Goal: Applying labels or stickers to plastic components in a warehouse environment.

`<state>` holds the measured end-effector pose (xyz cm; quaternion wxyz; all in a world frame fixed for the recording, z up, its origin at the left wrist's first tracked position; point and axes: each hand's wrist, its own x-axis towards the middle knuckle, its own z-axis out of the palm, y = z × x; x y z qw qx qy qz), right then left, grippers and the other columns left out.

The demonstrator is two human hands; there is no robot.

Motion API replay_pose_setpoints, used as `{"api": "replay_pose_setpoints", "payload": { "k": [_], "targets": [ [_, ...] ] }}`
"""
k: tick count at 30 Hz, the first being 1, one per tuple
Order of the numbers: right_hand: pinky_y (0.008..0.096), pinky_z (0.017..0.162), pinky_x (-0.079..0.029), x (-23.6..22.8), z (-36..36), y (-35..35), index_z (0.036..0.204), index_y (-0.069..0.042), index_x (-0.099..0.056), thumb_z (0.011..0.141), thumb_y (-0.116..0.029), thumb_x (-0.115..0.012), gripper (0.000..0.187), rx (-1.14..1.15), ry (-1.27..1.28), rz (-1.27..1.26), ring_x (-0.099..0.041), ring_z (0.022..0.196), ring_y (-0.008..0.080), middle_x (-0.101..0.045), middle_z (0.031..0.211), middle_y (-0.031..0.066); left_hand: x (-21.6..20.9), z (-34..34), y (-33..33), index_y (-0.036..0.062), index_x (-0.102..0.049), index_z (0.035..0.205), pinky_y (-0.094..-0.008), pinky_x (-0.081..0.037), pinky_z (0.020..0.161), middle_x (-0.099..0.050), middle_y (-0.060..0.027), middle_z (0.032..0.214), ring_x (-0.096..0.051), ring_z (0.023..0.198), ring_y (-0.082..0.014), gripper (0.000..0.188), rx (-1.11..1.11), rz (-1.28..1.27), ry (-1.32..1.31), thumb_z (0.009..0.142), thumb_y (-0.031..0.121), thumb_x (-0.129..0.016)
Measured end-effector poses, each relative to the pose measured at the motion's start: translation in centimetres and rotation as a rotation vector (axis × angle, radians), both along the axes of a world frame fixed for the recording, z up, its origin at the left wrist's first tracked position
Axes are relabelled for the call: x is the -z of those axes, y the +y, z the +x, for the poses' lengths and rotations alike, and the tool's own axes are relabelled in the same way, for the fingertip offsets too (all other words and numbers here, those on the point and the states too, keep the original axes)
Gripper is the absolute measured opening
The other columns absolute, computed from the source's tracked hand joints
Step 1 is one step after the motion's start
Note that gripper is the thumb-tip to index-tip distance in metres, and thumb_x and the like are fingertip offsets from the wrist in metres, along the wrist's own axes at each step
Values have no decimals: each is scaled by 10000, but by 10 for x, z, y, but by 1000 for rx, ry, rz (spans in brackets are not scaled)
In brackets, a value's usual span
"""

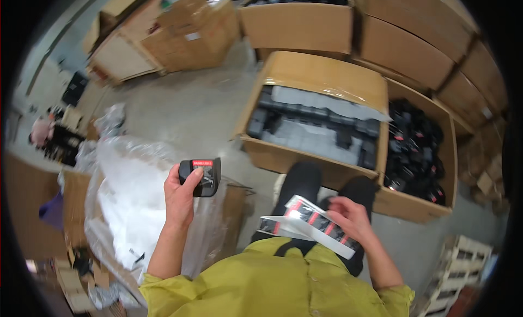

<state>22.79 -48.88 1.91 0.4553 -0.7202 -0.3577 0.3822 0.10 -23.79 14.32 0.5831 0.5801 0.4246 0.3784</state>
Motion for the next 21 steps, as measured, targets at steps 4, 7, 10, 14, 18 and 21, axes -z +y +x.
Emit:
{"api": "replay_pose_setpoints", "payload": {
  "k": [4, 7, 10, 14, 18, 21],
  "targets": [
    [256, 728, -484, -40, -12, 28, 1242, -45, -363, 706, -79, -663, 616, -22, 447, 129, -537, 873, 135, -498, 1101, 122, 30, 54, -40, 11, -533, 929, -211, -437, 667, -573, -13, 808, -519, 697, -62, 158, 350, -87, 71, 797, 89, -571],
    [261, 718, -482, -38, -18, 35, 1234, -18, -354, 716, -100, -669, 612, 41, 534, 239, -533, 870, 131, -513, 1058, 102, 47, 92, -79, 18, -493, 996, -224, -441, 672, -564, -11, 850, -524, 729, -74, 190, 636, -183, 71, 826, 92, -536],
    [265, 733, -472, -13, 1, 14, 1196, 0, -380, 753, -90, -634, 518, 223, 802, 177, -529, 860, 120, -525, 993, 71, 67, 122, -96, -2, -471, 1012, -292, -449, 663, -582, -94, 829, -560, 724, -178, 220, 769, 396, 262, 835, 122, -515],
    [261, 680, -480, -13, 3, -3, 1142, 16, -409, 751, -156, -654, 493, 392, 701, 397, -549, 821, 131, -547, 966, 92, 65, 138, -106, -2, -460, 1051, -301, -443, 717, -577, -132, 879, -567, 800, -210, 267, 914, 236, 197, 838, 149, -515],
    [268, 664, -496, -6, 13, -8, 1115, 33, -425, 721, -147, -669, 497, 300, 730, 291, -559, 818, 141, -555, 957, 91, 87, 146, -113, 0, -420, 1132, -293, -403, 838, -530, -138, 1035, -525, 954, -217, 347, 883, 194, 130, 825, 122, -527],
    [269, 542, -522, 18, 64, -22, 972, 2, -495, 745, -176, -629, 318, 598, 830, 262, -598, 652, 178, -578, 818, 111, 96, 137, -95, 8, -401, 1169, -305, -382, 880, -486, -115, 1126, -504, 999, -208, 402, 740, 235, 110, 801, 83, -545]
  ]
}}
